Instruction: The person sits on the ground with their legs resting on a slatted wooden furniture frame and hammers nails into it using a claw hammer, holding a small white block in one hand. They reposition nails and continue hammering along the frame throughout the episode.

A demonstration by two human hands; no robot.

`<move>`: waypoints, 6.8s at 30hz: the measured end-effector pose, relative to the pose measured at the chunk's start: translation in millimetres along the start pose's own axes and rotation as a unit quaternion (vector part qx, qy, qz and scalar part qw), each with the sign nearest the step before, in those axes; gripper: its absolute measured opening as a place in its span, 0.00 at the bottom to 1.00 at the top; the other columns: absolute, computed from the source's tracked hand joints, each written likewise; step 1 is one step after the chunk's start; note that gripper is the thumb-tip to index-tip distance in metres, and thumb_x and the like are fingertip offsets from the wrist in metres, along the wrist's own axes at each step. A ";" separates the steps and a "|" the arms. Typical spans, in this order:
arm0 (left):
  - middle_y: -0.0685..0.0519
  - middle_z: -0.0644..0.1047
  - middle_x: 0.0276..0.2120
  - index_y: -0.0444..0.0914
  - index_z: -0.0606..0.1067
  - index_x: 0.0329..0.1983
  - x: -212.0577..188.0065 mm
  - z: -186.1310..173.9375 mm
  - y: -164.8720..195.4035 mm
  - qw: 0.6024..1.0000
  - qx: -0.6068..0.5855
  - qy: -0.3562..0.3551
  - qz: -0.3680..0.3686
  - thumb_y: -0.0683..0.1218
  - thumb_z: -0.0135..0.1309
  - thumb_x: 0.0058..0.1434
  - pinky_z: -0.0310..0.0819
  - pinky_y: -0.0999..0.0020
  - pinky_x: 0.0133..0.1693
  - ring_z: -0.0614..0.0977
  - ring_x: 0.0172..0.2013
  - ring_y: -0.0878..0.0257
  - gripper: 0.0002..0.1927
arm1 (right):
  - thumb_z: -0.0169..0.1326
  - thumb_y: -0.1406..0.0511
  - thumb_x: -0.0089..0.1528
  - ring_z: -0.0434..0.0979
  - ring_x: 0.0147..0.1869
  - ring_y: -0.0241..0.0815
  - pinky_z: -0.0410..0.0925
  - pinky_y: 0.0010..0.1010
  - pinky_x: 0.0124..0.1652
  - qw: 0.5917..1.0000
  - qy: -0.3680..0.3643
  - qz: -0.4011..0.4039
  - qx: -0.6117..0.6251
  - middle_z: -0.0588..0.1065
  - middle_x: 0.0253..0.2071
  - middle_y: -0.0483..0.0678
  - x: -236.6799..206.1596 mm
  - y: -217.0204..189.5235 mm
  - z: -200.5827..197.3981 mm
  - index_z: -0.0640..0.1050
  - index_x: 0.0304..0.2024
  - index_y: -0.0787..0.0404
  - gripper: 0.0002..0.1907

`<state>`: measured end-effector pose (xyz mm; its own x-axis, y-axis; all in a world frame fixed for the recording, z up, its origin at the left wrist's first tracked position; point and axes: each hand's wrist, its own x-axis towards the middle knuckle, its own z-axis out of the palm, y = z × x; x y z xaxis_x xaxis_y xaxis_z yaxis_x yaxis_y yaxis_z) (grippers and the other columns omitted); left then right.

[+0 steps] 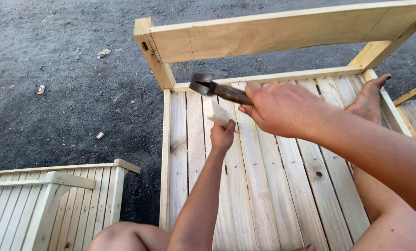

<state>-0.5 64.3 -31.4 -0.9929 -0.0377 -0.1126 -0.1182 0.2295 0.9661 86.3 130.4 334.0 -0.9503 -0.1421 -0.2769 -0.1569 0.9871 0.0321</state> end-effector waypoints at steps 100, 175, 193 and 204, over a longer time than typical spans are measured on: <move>0.43 0.84 0.36 0.35 0.78 0.43 22.8 40.1 40.9 0.986 0.146 -0.070 -0.030 0.53 0.59 0.57 0.78 0.54 0.46 0.85 0.41 0.45 0.19 | 0.49 0.52 0.68 0.80 0.24 0.55 0.72 0.43 0.27 0.809 0.086 0.285 0.507 0.78 0.25 0.63 102.6 120.6 311.4 0.74 0.42 0.66 0.21; 0.45 0.84 0.37 0.41 0.69 0.57 43.8 29.5 50.2 0.986 0.129 -0.087 -0.052 0.52 0.57 0.55 0.78 0.53 0.47 0.85 0.42 0.45 0.26 | 0.46 0.52 0.70 0.79 0.23 0.55 0.72 0.44 0.24 0.820 0.108 0.303 0.474 0.78 0.28 0.61 195.6 133.7 250.1 0.72 0.41 0.67 0.22; 0.40 0.81 0.42 0.31 0.66 0.66 -66.5 17.3 4.7 0.960 0.014 0.087 0.266 0.43 0.58 0.62 0.82 0.59 0.37 0.87 0.35 0.47 0.29 | 0.48 0.48 0.68 0.81 0.37 0.61 0.73 0.51 0.41 0.884 0.067 0.302 0.351 0.79 0.36 0.64 146.9 135.1 309.3 0.71 0.47 0.63 0.25; 0.46 0.85 0.38 0.38 0.81 0.50 -19.9 14.1 94.7 0.948 0.132 0.143 0.253 0.52 0.63 0.59 0.80 0.66 0.32 0.87 0.30 0.57 0.19 | 0.46 0.47 0.69 0.81 0.44 0.65 0.72 0.53 0.45 0.889 0.074 0.288 0.349 0.79 0.40 0.64 155.4 147.6 333.1 0.71 0.46 0.62 0.24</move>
<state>7.9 100.5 59.0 -0.8840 -0.1115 0.4540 0.3367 0.5219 0.7837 4.9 278.6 -24.2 -0.8520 0.4445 -0.2767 0.5230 0.6977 -0.4895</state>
